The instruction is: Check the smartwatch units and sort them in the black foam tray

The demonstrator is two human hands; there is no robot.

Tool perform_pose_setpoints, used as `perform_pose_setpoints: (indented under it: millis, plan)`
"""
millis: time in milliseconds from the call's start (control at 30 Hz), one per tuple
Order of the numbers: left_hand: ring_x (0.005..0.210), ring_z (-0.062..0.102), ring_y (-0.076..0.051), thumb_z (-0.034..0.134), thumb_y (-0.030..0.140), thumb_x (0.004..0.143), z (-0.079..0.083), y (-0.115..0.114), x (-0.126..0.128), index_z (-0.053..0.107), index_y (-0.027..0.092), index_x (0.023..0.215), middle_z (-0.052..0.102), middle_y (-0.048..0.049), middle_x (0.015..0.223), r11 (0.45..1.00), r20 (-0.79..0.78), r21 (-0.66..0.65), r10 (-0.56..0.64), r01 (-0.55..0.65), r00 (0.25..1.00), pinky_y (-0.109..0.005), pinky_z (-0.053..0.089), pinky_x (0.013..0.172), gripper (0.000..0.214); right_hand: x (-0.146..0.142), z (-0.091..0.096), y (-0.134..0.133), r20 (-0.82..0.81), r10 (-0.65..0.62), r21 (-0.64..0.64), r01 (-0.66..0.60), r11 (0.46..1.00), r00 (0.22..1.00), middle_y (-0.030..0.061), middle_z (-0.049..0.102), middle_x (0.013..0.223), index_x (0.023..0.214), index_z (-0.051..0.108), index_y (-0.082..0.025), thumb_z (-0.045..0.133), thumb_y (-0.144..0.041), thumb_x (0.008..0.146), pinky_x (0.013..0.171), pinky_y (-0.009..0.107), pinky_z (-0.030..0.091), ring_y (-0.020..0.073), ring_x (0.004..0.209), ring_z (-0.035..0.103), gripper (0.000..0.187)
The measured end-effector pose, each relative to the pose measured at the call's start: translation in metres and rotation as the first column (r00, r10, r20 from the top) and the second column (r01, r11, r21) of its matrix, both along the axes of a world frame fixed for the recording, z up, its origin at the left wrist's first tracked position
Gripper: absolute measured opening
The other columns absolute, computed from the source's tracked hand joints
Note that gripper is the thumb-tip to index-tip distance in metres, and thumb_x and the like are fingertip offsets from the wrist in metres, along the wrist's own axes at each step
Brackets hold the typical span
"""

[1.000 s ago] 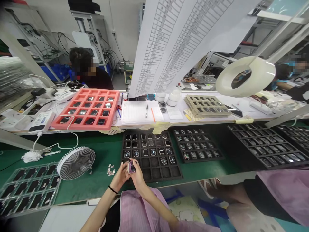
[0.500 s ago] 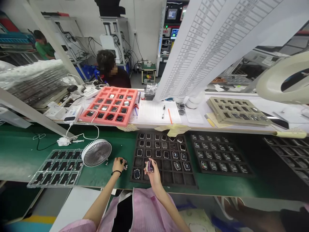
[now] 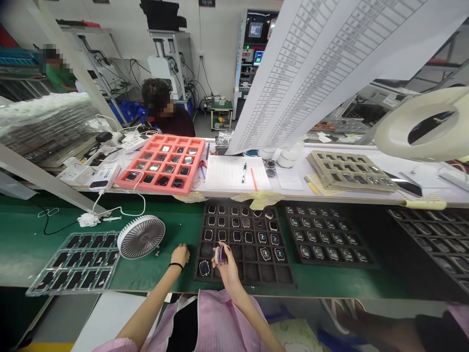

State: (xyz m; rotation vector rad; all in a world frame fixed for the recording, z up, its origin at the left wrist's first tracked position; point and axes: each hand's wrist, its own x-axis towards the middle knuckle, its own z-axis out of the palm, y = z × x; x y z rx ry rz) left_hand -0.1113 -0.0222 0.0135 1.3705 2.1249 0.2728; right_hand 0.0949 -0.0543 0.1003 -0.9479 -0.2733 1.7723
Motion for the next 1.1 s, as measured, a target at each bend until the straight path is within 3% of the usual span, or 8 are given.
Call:
perform_pose_setpoints:
  millis: [167, 300, 467, 633, 867, 1000, 1100]
  plan:
    - [0.081, 0.067, -0.018, 0.059, 0.028, 0.084, 0.037, 0.003, 0.006, 0.066, 0.014, 0.082, 0.071, -0.0058, 0.083, 0.992, 0.328, 0.116, 0.002, -0.042, 0.945, -0.034, 0.054, 0.076, 0.015, -0.003, 0.003, 0.004, -0.008, -0.007, 0.009, 0.007, 1.000, 1.000, 0.0037, 0.068, 0.081, 0.095, 0.065, -0.022, 0.069, -0.047, 0.072, 0.050, 0.028, 0.041, 0.0145, 0.055, 0.058, 0.035]
    - [0.077, 0.069, -0.019, 0.057, 0.042, 0.080, 0.069, -0.007, 0.047, 0.070, 0.016, 0.092, 0.074, -0.0077, 0.088, 0.969, 0.625, 0.230, -0.077, -0.089, 0.777, -0.028, 0.057, 0.065, 0.032, -0.010, 0.004, 0.008, 0.007, -0.033, 0.015, 0.033, 0.999, 0.999, 0.0025, 0.067, 0.080, 0.096, 0.065, -0.022, 0.070, -0.047, 0.070, 0.050, 0.027, 0.042, 0.0145, 0.057, 0.057, 0.036]
    - [0.056, 0.065, -0.016, 0.062, 0.047, 0.075, 0.090, -0.021, 0.084, 0.070, 0.012, 0.095, 0.073, -0.0079, 0.074, 0.938, 0.785, 0.290, -0.118, -0.192, 0.609, -0.028, 0.056, 0.056, 0.042, -0.016, 0.010, 0.010, 0.017, -0.076, 0.035, 0.075, 0.997, 0.997, 0.0009, 0.066, 0.079, 0.096, 0.066, -0.023, 0.072, -0.047, 0.069, 0.053, 0.025, 0.044, 0.0139, 0.064, 0.057, 0.036]
    - [0.054, 0.063, -0.014, 0.063, 0.047, 0.074, 0.094, -0.022, 0.084, 0.072, 0.013, 0.091, 0.071, -0.0088, 0.081, 0.904, 0.818, 0.319, -0.111, -0.284, 0.564, -0.028, 0.055, 0.054, 0.039, -0.018, 0.015, 0.011, 0.032, -0.081, 0.079, 0.078, 0.994, 0.996, 0.0015, 0.066, 0.081, 0.097, 0.066, -0.023, 0.070, -0.047, 0.071, 0.054, 0.025, 0.044, 0.0146, 0.065, 0.056, 0.036]
    - [0.057, 0.058, -0.013, 0.061, 0.044, 0.078, 0.094, -0.026, 0.086, 0.074, 0.016, 0.095, 0.065, -0.0059, 0.077, 0.885, 0.757, 0.382, -0.135, -0.266, 0.639, -0.026, 0.052, 0.055, 0.035, -0.021, 0.016, 0.010, 0.182, -0.089, 0.118, 0.068, 0.991, 0.979, 0.0014, 0.066, 0.092, 0.098, 0.067, -0.026, 0.068, -0.047, 0.074, 0.067, 0.027, 0.048, 0.0175, 0.081, 0.060, 0.032]
    - [0.095, 0.061, -0.021, 0.056, 0.044, 0.083, 0.089, -0.034, 0.096, 0.070, 0.023, 0.109, 0.064, -0.0078, 0.097, 0.872, 0.697, 0.430, -0.158, -0.232, 0.700, -0.036, 0.050, 0.090, 0.036, -0.019, 0.015, 0.011, 0.208, -0.124, 0.102, 0.105, 0.989, 0.970, 0.0019, 0.065, 0.107, 0.104, 0.065, -0.028, 0.067, -0.049, 0.073, 0.081, 0.031, 0.048, 0.0210, 0.101, 0.058, 0.037]
    - [0.126, 0.046, -0.022, 0.047, 0.044, 0.089, 0.079, -0.040, 0.106, 0.060, 0.026, 0.124, 0.054, -0.0077, 0.129, 0.894, 0.737, 0.402, -0.189, -0.197, 0.649, -0.040, 0.033, 0.111, 0.041, -0.017, 0.013, 0.011, 0.212, -0.147, 0.091, 0.130, 0.987, 0.966, 0.0011, 0.062, 0.118, 0.108, 0.064, -0.030, 0.067, -0.051, 0.072, 0.087, 0.032, 0.046, 0.0215, 0.112, 0.054, 0.041]
